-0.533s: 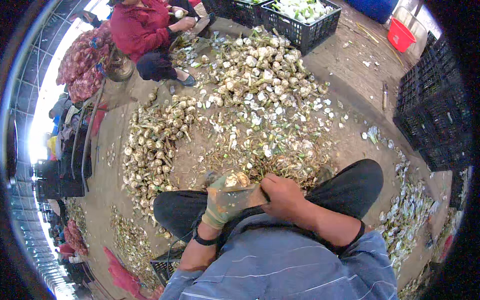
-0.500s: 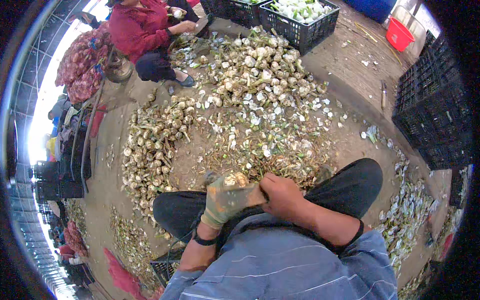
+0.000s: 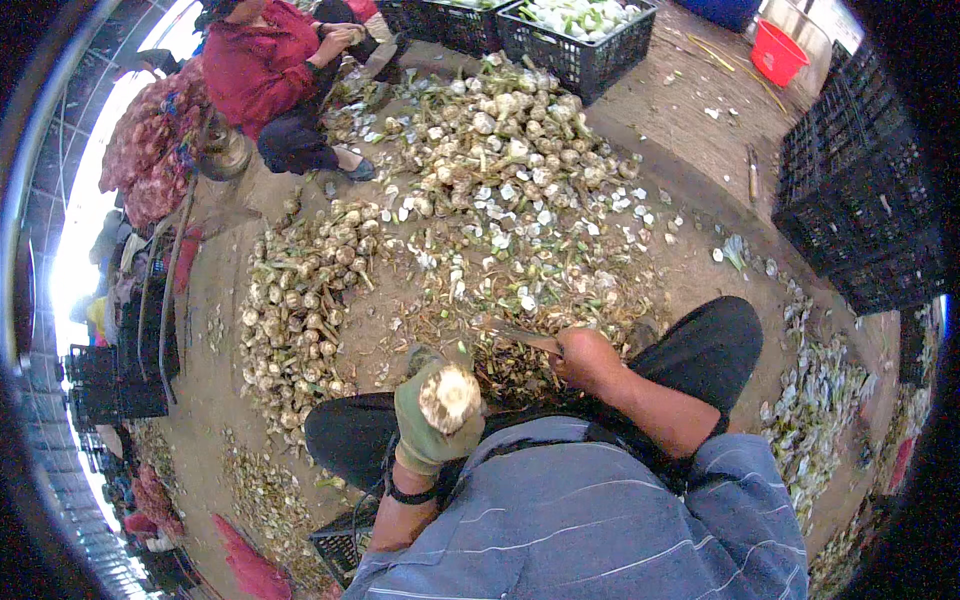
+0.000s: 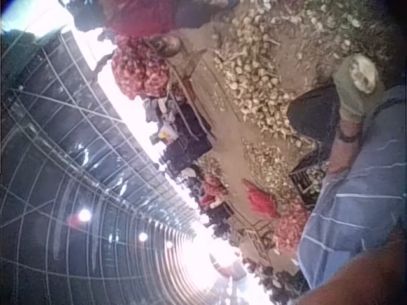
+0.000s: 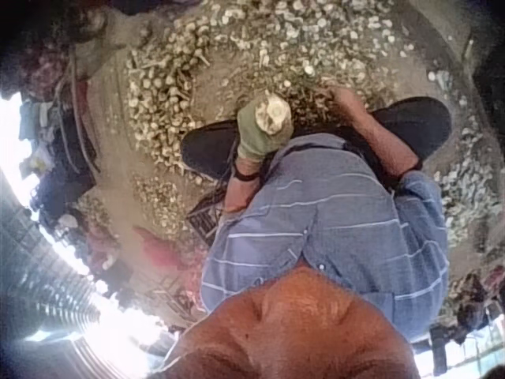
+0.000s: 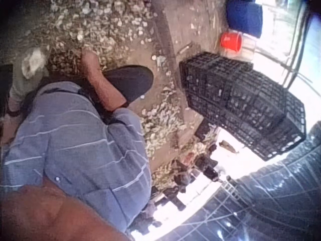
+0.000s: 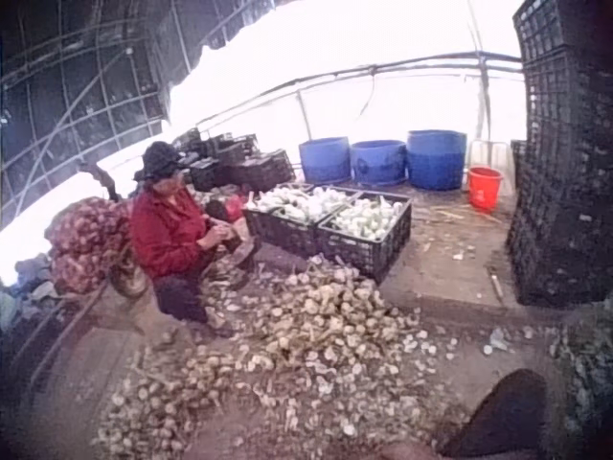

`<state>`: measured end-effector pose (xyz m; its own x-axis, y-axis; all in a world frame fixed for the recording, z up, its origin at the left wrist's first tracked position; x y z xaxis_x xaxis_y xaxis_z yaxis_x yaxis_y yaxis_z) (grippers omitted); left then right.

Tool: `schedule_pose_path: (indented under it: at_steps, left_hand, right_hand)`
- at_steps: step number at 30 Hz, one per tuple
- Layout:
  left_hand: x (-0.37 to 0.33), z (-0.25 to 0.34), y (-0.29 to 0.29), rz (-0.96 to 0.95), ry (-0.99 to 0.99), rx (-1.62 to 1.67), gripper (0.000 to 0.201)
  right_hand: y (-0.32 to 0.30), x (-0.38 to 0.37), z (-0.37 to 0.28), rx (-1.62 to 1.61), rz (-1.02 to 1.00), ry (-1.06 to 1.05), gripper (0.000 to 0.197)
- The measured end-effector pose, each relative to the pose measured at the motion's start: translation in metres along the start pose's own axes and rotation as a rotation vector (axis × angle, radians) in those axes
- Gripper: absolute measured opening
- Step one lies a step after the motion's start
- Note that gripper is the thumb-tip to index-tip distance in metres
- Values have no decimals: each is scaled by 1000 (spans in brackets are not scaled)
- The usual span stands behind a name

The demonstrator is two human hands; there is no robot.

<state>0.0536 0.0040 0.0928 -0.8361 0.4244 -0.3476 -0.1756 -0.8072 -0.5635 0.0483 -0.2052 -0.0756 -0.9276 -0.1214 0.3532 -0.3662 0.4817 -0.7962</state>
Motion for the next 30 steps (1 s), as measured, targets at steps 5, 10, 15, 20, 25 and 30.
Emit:
schedule_pose_path:
  at_steps: [5, 10, 15, 20, 25, 30]
  left_hand:
    - [5, -24, 5, 96, -251, 172, 29]
    - [11, -37, 25, -32, -293, 141, 34]
    - [4, -18, 35, -1, -127, -108, 62]
    - [20, -47, 51, -55, -391, 86, 63]
    - [36, -80, 46, 188, -673, 480, 37]
    - [32, -69, 48, 244, -920, 908, 28]
  right_hand:
    - [-35, 9, -40, -243, 82, -44, 22]
    - [-37, 22, -57, -665, 46, -116, 26]
    - [-42, 30, -77, -971, -79, -16, 31]
    - [-56, 18, -86, -576, 11, -46, 32]
    - [-63, 16, -58, -902, 80, 2, 24]
    - [-66, 23, -45, -696, 82, -72, 20]
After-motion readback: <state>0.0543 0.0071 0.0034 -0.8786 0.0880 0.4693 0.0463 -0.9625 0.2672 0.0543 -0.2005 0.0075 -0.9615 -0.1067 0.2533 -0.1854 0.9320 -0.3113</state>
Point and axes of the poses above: each hand's wrist, its own x-axis away from the middle knuckle, its own y-axis out of the palm, z = x × y, the point moved 6 cm from there along -x, towards the middle knuckle, and after that the axes turned 2 degrees about x, right-handed, at the moved point
